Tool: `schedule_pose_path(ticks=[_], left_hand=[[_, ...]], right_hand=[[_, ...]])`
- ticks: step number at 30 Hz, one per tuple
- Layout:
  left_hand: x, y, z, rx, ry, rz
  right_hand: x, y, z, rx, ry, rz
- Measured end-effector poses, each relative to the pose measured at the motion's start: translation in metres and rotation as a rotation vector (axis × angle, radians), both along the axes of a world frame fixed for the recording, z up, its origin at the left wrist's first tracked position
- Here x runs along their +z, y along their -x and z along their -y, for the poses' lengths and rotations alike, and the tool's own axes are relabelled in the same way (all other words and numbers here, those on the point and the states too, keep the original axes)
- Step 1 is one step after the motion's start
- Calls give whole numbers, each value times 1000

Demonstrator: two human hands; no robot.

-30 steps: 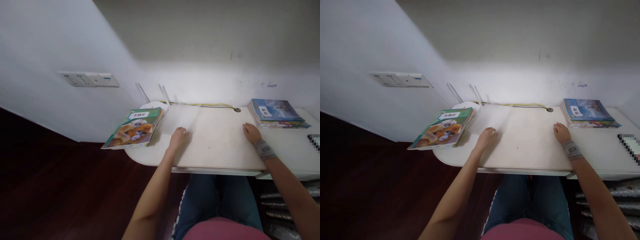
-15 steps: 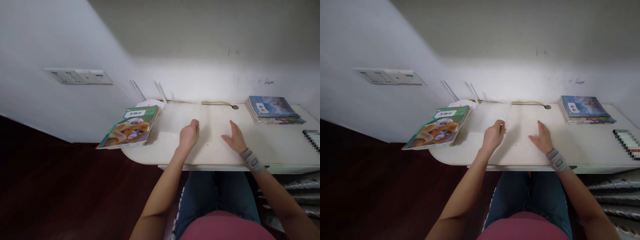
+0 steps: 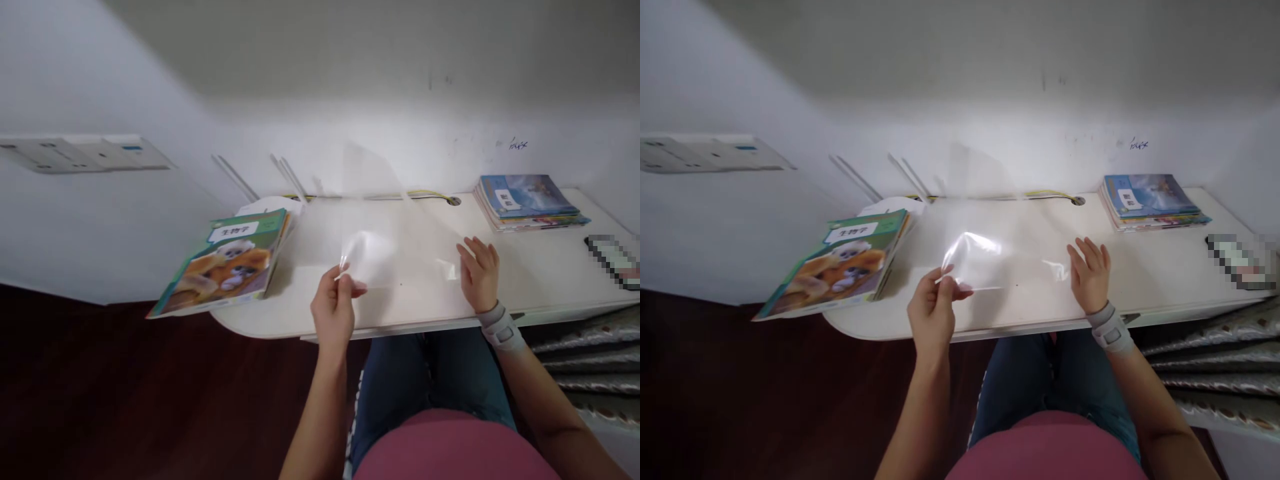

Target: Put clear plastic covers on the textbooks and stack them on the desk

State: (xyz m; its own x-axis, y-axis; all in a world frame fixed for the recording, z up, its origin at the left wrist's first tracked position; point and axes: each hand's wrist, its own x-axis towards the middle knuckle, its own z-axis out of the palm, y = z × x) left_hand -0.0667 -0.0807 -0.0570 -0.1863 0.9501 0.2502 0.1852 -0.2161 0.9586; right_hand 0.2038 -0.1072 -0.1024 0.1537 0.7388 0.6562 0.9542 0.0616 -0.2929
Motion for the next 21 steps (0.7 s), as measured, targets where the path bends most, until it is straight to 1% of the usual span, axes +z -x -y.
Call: schedule_pose_path(ticks=[3, 5, 6, 8, 10, 12, 14, 16, 19, 21], left_hand=[[-38, 24, -2, 96, 110, -332], [-59, 35, -1, 129, 149, -572], [-67, 39, 0, 136, 148, -677], [-76, 45, 1, 141, 112, -826], [-78, 48, 0, 136, 67, -893], [-75, 45, 0, 122, 22, -904], [-71, 37, 2, 73, -46, -908], [-68, 26, 6, -11, -100, -954], [-69, 15, 12, -125, -62, -1085], [-70, 15, 13, -138, -3, -1151]], right_hand=[[-13, -23, 19, -15, 109, 119], [-22, -35, 31, -15, 183, 187], [-26, -40, 35, -16, 216, 212], [-33, -50, 40, -13, 279, 240], [-38, -56, 41, 9, 350, 253], [-40, -60, 41, 44, 429, 279], [-41, -60, 40, 67, 494, 326], [-40, -58, 41, 77, 530, 376], [-39, -56, 44, 83, 537, 414], [-39, -54, 47, 79, 532, 417]])
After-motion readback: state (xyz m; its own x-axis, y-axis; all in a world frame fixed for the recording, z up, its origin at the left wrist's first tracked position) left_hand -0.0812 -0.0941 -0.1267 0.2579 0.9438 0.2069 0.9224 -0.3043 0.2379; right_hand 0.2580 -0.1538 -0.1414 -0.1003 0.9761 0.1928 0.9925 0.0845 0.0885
